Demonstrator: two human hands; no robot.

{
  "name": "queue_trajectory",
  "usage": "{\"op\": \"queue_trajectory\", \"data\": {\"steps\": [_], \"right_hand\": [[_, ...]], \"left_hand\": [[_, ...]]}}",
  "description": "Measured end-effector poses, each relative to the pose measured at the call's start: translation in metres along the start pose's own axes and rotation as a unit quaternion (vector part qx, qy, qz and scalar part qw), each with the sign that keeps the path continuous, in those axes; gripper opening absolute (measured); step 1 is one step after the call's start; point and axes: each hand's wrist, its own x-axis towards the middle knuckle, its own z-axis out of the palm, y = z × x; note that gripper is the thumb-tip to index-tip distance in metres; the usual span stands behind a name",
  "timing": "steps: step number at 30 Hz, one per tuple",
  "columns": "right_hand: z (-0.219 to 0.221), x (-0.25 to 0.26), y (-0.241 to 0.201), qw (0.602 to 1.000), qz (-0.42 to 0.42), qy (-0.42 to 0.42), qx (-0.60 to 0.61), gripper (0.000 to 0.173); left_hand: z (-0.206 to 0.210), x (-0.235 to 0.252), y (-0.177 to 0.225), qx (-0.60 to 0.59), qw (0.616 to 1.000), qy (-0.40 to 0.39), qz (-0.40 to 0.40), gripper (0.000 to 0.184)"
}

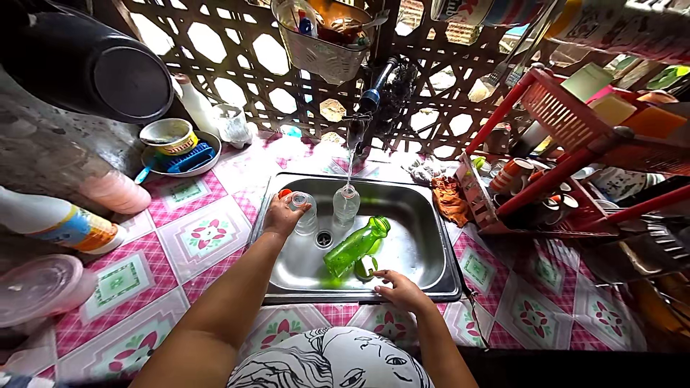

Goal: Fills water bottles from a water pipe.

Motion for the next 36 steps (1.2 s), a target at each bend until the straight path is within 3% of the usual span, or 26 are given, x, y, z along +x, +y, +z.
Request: {"op": "queue_trajectory", "data": {"steps": [29, 36], "right_hand": [[-0.004, 0.01, -0.01, 0.999, 0.027, 0.0, -0.034, 0.049], [-0.001, 0.013, -0.004, 0.999, 0.036, -0.006, -0.033, 0.049]], "left_hand": [[0.009, 0.01, -0.014, -0.013, 0.998, 0.037, 0.052, 0.054], [0.009, 0.009, -0.013, -0.016, 0.999, 0.037, 0.026, 0.054]]}}
